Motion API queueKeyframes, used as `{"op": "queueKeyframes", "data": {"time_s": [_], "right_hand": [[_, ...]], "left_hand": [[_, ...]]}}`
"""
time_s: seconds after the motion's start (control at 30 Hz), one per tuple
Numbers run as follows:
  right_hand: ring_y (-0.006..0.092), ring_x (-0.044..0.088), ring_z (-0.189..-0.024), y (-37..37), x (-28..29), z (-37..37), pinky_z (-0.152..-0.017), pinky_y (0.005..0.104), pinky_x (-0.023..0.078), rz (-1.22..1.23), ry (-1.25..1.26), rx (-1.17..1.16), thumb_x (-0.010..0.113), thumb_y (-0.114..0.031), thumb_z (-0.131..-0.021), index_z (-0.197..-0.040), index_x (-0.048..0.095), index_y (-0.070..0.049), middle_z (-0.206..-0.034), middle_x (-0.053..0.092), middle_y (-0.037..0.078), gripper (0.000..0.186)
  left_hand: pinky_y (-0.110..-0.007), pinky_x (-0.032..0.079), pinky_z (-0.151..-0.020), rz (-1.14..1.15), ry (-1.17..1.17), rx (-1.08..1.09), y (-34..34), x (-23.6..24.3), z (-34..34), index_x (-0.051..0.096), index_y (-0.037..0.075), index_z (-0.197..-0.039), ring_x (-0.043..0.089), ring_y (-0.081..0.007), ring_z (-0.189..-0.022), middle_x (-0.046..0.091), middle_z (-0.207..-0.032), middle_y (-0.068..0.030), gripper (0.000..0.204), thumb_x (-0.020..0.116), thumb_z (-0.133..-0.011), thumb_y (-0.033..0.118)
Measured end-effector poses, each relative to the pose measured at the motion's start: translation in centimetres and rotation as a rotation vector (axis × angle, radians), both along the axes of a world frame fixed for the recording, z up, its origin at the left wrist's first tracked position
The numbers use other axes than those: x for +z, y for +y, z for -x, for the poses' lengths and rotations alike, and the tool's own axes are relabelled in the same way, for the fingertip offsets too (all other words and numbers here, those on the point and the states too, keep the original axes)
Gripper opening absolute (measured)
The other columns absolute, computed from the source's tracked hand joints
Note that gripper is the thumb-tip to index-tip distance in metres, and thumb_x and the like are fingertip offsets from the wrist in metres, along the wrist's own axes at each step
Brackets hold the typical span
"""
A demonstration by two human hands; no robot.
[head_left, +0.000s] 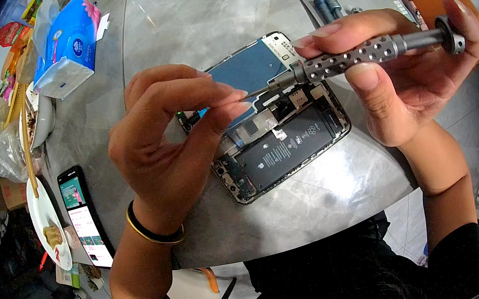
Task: The person uses a small screwdriver to remove and replace components inside an open mobile phone on a table.
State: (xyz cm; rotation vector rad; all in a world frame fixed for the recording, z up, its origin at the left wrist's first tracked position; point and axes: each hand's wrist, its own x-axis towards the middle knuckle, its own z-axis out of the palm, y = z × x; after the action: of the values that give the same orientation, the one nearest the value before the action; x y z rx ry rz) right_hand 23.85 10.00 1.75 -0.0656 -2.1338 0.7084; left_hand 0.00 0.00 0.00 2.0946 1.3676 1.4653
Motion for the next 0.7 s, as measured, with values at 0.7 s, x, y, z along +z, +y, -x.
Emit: {"op": "queueKeyframes", "data": {"time_s": [0.7], "right_hand": [[0.0364,0.070,-0.088,0.30,-0.23,-0.82,-0.082,0.0502,0.059,-0.020,-0.047,-0.077,0.058,-0.008,-0.093,-0.145,0.006,-0.021,-0.108,0.063,0.022,0.074]], "left_hand": [[-0.035,0.049,-0.084,-0.010,0.063,0.006,0.07,0.08,0.04,0.066,0.002,-0.087,0.063,-0.0249,-0.093,0.067,-0.092,-0.0145,0.022,0.078,-0.069,-0.004]]}}
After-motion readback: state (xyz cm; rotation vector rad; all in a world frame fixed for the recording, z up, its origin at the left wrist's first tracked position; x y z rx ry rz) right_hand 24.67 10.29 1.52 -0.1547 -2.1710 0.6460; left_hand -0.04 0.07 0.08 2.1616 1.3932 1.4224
